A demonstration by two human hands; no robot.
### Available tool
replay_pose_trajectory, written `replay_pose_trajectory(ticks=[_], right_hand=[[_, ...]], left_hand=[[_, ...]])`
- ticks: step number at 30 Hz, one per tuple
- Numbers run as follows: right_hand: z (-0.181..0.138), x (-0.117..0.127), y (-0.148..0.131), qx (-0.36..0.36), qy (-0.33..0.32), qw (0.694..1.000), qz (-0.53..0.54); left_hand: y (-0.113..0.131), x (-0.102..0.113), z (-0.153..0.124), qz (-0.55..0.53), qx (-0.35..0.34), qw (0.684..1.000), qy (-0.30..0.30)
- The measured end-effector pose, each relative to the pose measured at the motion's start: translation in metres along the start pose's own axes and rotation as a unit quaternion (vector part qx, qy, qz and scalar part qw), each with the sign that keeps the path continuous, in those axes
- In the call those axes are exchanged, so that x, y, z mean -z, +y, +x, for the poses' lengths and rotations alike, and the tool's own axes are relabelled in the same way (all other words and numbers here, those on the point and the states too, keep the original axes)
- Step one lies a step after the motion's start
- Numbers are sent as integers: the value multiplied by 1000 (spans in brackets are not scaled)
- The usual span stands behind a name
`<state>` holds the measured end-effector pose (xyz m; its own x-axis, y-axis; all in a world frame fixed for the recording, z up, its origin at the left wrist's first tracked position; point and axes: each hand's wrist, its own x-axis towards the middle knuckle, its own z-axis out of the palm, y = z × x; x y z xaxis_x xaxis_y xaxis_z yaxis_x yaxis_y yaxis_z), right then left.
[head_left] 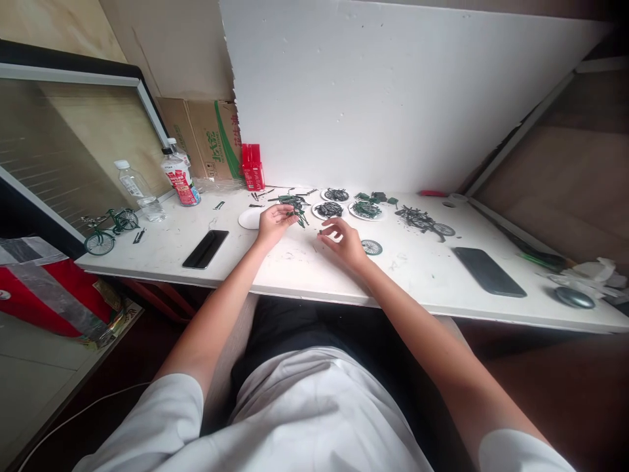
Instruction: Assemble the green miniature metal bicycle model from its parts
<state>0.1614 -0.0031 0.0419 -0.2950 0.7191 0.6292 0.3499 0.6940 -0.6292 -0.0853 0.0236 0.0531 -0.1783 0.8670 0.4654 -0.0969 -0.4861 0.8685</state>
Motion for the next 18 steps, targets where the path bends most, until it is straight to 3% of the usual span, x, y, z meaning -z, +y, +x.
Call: replay_pose_trajectory(ticks=[5,13,18], right_hand=[[8,10,0,-23,79,995,57],[-3,23,11,35,41,998,39],[-8,13,12,74,91,993,8]], left_hand=[[6,-26,-16,-12,32,997,-63],[-6,-44,-37,-28,61,993,-95],[-9,-53,-46,-31,87,991,-98]])
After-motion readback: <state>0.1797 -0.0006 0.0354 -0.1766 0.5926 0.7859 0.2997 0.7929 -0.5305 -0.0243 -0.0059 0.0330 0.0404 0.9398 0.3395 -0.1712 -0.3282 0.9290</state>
